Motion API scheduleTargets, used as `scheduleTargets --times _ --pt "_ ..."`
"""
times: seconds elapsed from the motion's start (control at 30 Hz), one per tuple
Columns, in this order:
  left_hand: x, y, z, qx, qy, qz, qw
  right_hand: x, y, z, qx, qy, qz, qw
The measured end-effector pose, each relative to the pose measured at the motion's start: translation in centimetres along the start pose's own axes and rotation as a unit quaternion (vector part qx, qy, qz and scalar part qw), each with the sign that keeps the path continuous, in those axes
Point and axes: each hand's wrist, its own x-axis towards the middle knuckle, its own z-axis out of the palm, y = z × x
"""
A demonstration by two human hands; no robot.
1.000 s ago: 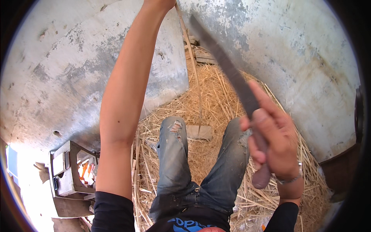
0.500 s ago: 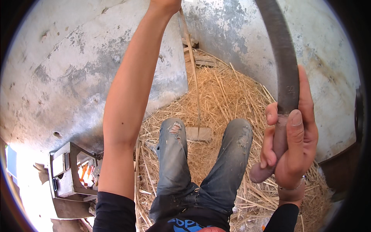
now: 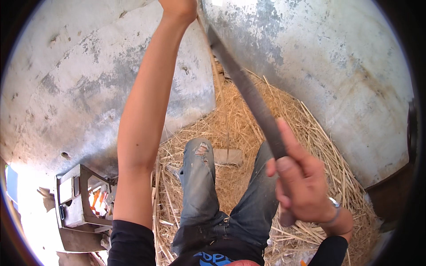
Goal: The person shaves a long thin wooden rod using a large knife and then switches to a smaller knife to continue refining the wood while sitting on a straw-covered floor.
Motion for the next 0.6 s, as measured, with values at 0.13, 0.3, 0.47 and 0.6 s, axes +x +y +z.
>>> scheduleTargets --times 0.13,0.3,0.47,0.6 --pt "0.0 -0.4 -0.4 -0.002 -0.032 0.019 0.999 -0.2 -2.0 1.0 0.085 0.149 -0.114 0.979" --pt "-0.4 0.9 -0.3 -0.003 -0.012 0.011 1.0 -0.1 -1.7 0.4 0.03 0.01 -0.023 0.999" --pt "-0.5 0.9 -0.4 -0.105 -0.031 -0.064 0.992 -0.1 -2.9 2.6 0.066 0.154 -0.096 0.981" --pt "0.0 0.3 -1.3 0.053 -0.018 0.02 0.998 0.6 2.7 2.1 -0.025 0.064 -0.122 0.99"
